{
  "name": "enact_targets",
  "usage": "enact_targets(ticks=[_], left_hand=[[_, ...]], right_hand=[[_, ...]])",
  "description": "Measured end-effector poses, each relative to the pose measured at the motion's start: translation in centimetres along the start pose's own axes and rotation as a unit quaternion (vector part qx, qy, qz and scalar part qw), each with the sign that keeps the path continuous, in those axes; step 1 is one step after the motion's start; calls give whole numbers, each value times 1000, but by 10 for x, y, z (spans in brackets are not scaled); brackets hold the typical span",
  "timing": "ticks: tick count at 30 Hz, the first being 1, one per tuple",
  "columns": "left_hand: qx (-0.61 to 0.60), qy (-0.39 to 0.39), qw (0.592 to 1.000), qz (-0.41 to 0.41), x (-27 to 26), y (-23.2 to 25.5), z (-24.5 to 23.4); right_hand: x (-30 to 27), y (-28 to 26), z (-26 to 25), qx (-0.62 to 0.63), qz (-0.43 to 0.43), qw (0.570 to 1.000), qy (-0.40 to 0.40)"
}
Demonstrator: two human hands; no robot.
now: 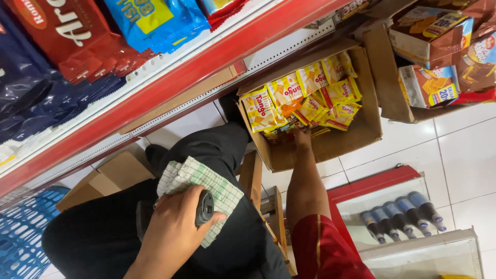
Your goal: The person sits on the floor of a shop's snack aisle and takes packaged snack items out of a cardboard box, wiping some packets with a cloth before placing them onto the shelf rows one at a time.
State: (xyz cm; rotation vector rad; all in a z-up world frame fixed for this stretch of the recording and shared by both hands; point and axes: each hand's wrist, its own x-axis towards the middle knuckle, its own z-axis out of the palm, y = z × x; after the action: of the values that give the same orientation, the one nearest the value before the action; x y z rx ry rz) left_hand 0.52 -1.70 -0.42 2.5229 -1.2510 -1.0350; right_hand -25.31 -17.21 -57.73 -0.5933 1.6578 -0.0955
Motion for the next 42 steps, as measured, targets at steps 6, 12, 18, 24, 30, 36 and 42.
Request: enact_targets(ticks=[6,12,18,24,30,36,42], left_hand=[[4,29,999,17,0,-4,5],[-7,-13,1000,-22,2,-4,5],[-42,-15,999,-30,4,1,-1],[-26,38,999,11,4,4,0],[-25,112,991,71,-2,3,3],[-8,124,990,66,-15,-5,17],[-32,163,974,153,-31,-20,30]], right_hand=[[32,24,-6,30,-9,999,11],[-52,-47,16,149,76,986,-28],[0,2,0,210,142,967,24],[-42,-24,5,231,132,963,-47],[7,21,8,239,98,962,-86],[-83,-28,-7,294,179,922,-178],[-114,-25,-40,218,87,947,-219]])
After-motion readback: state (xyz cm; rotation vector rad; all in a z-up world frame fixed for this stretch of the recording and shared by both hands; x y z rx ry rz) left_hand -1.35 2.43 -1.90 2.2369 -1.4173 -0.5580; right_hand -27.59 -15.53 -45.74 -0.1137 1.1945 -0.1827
